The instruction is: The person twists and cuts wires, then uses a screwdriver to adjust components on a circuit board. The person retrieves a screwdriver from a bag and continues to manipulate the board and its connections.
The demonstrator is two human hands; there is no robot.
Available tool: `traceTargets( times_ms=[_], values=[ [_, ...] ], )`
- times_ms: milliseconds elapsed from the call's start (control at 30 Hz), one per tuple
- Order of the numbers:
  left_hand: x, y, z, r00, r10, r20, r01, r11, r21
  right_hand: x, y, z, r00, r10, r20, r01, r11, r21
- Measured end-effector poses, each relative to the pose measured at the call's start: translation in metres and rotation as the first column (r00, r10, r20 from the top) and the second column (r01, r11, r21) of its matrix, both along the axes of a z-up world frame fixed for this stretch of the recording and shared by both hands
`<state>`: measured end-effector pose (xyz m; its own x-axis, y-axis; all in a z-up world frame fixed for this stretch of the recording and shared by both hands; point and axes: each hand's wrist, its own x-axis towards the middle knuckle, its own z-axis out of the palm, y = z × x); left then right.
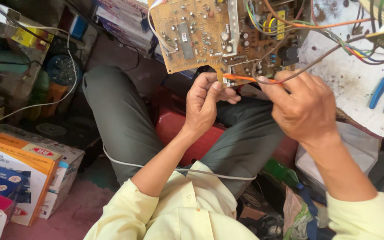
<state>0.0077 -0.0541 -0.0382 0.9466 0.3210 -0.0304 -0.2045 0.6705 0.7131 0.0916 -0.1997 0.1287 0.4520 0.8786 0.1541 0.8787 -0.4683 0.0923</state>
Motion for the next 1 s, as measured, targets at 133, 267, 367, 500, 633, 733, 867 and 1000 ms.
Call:
traceTargets(
  times_ms=[133,267,367,500,633,733,867,1000],
  values=[
    [0.0,-0.001,0.002,1.0,0.021,-0.014,-0.02,0.999,0.046,-0.011,-0.001,0.005,1.0,-0.005,0.007,0.005,1.0,-0.005],
    [0.0,0.0,0.006,1.0,0.018,-0.016,-0.017,0.998,0.053,-0.01,0.008,0.008,0.942,-0.16,-0.294,0.196,0.976,0.095],
    [-0.002,0.0,0.008,1.0,-0.001,-0.016,0.002,0.998,0.07,0.003,-0.005,0.02,0.732,-0.217,-0.646,0.424,0.888,0.181],
    [-0.003,-0.002,0.009,1.0,-0.001,-0.002,0.002,1.0,0.006,-0.016,-0.032,0.013,0.801,-0.24,-0.549,0.499,0.774,0.389],
    [-0.001,-0.001,0.01,1.0,-0.013,0.005,0.013,1.0,-0.021,-0.059,-0.024,-0.049,0.732,-0.281,-0.621,0.635,0.612,0.471],
    [-0.002,0.0,0.009,1.0,-0.007,0.007,0.007,1.0,0.008,-0.071,-0.013,-0.076,0.694,-0.249,-0.675,0.678,0.54,0.498],
    [-0.001,0.001,0.008,1.0,-0.002,0.002,0.002,0.999,0.051,-0.081,-0.003,-0.059,0.67,-0.289,-0.683,0.695,0.567,0.442],
    [0.0,-0.002,0.008,1.0,0.017,0.019,-0.017,1.0,-0.003,-0.082,0.018,-0.053,0.829,-0.341,-0.443,0.551,0.636,0.54]
  ],
)
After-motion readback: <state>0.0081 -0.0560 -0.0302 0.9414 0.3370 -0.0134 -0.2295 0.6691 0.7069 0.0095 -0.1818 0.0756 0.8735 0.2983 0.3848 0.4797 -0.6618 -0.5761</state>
